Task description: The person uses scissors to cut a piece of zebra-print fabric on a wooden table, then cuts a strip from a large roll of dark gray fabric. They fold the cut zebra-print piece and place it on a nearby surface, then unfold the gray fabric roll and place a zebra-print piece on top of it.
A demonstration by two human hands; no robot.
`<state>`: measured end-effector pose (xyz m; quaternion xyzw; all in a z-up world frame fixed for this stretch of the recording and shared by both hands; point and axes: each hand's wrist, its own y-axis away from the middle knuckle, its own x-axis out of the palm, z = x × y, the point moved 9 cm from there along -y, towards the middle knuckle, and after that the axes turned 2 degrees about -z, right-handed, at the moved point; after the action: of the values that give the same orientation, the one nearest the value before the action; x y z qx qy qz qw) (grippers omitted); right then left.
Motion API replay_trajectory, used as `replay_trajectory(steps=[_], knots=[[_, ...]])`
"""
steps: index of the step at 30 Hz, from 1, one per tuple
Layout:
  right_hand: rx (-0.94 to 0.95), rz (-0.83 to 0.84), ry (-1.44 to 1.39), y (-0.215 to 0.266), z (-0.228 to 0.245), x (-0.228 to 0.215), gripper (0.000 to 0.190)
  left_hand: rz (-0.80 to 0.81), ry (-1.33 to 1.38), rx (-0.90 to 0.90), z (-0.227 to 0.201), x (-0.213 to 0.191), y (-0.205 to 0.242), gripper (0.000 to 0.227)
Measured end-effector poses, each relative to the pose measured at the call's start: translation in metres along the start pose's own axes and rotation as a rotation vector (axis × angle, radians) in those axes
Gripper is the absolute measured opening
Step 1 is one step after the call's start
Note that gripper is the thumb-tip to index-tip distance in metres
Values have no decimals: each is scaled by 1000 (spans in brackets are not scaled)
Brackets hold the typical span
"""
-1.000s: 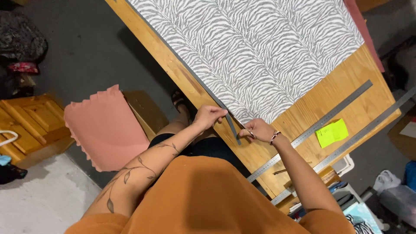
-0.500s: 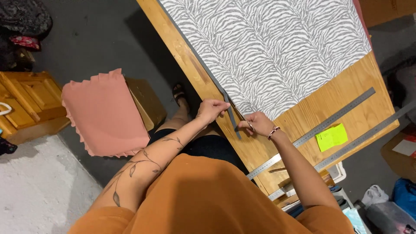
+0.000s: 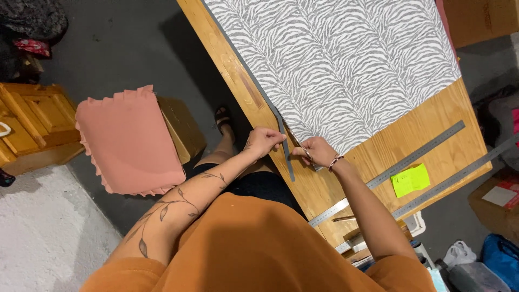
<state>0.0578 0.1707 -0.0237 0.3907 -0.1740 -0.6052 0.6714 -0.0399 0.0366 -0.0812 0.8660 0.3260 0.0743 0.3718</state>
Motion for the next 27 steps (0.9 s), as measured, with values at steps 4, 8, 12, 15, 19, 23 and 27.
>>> replay_trajectory(steps=[4, 8, 12, 15, 19, 23, 27], knots=[[-19, -15, 21, -12, -8, -1, 59, -8, -12, 7, -1, -2, 2, 26], [-23, -9, 53, -18, -17, -4, 60, -4, -19, 5, -1, -1, 3, 24], [-8, -4, 6, -17, 4, 0, 60, -5, -55, -1, 0, -4, 4, 23], [-16, 7, 3, -18, 13, -1, 59, -6, -41, -3, 0, -5, 5, 23], [-28, -16, -4, -31, -4, -3, 60, -5, -40, 22, -3, -6, 8, 23], [-31, -10, 8, -36, 1, -3, 60, 9, -57, 25, -3, -9, 7, 21], [-48, -5, 6, -40, 15, -2, 59, 22, -102, 10, -1, -11, 5, 21]])
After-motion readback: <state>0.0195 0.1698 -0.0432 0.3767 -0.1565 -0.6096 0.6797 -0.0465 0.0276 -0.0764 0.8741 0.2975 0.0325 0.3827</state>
